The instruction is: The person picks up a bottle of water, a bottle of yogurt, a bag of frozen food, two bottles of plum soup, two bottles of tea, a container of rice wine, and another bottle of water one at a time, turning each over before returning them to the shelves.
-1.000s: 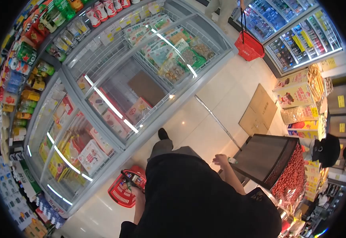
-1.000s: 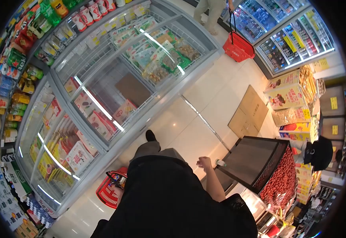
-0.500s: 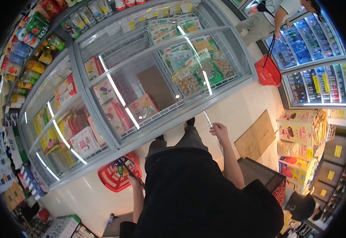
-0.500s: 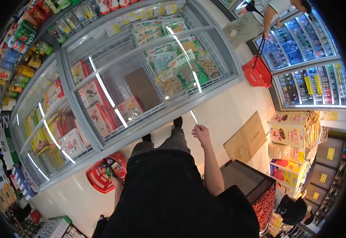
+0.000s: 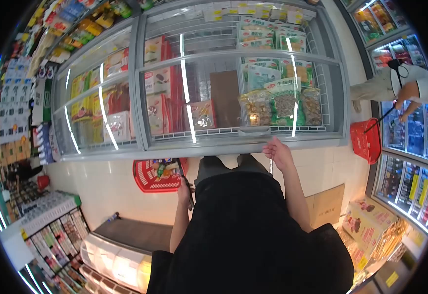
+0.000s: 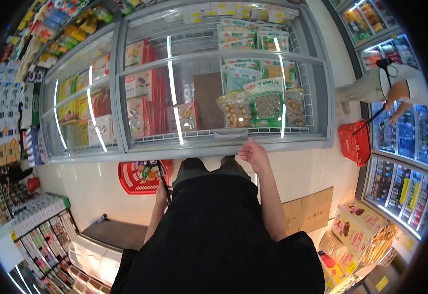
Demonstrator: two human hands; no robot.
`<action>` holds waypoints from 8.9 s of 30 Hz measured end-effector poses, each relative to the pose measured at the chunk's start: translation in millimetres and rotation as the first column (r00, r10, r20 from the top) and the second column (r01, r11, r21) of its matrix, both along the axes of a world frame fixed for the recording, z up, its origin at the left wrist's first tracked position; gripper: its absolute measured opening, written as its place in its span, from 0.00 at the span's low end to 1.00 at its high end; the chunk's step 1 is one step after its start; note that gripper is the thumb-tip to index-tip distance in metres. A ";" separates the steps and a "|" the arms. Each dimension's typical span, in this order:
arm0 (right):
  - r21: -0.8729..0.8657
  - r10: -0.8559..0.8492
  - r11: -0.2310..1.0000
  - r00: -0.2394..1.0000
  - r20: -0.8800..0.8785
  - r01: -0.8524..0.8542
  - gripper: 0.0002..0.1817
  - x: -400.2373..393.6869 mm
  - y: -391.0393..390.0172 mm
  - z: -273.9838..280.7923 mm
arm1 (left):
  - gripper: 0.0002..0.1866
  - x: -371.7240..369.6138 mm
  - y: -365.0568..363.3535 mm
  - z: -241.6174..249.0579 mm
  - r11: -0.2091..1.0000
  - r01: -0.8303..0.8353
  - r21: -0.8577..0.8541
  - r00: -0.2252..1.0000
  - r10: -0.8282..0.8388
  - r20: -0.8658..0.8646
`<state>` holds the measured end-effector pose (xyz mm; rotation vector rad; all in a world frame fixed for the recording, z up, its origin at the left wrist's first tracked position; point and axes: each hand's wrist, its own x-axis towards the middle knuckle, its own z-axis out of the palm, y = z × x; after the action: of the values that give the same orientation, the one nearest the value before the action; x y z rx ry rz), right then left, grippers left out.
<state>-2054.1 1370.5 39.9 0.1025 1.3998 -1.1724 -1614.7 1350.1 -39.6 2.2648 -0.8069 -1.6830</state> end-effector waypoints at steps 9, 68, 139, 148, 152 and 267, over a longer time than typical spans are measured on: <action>0.018 -0.023 1.000 0.993 0.117 0.021 0.24 24.9 -47.3 -24.4 | 0.29 -18.8 3.0 35.5 0.967 0.218 -0.134 0.975 -0.210 0.074; 0.253 0.468 0.881 0.811 -0.352 -0.399 0.27 -76.7 -119.1 -85.3 | 0.14 -4.2 -53.9 71.9 0.947 -0.087 -0.308 0.996 0.094 0.009; -0.497 0.201 0.809 0.942 -0.269 -0.314 0.22 107.4 -100.2 163.2 | 0.22 -175.0 -164.8 236.7 0.893 0.000 -0.449 0.672 -0.332 -0.661; -0.230 0.009 0.973 0.994 0.105 0.015 0.20 65.3 -65.5 103.8 | 0.17 -162.5 -160.0 220.6 0.948 0.121 -0.296 0.707 -0.292 -0.644; -0.135 -0.116 0.983 0.989 0.090 0.128 0.20 10.1 -54.5 51.6 | 0.17 -140.4 -158.4 205.5 0.969 -0.034 -0.246 0.788 -0.125 -0.603; 0.655 0.434 0.722 0.883 -0.179 -0.222 0.14 162.4 386.2 -69.9 | 0.29 89.5 33.7 56.7 0.991 0.054 0.119 0.875 0.010 -0.483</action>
<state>-1891.6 1756.7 -30.0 0.1156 1.9691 -0.3897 -1525.2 1383.8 17.1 1.7698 -0.6176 -2.2347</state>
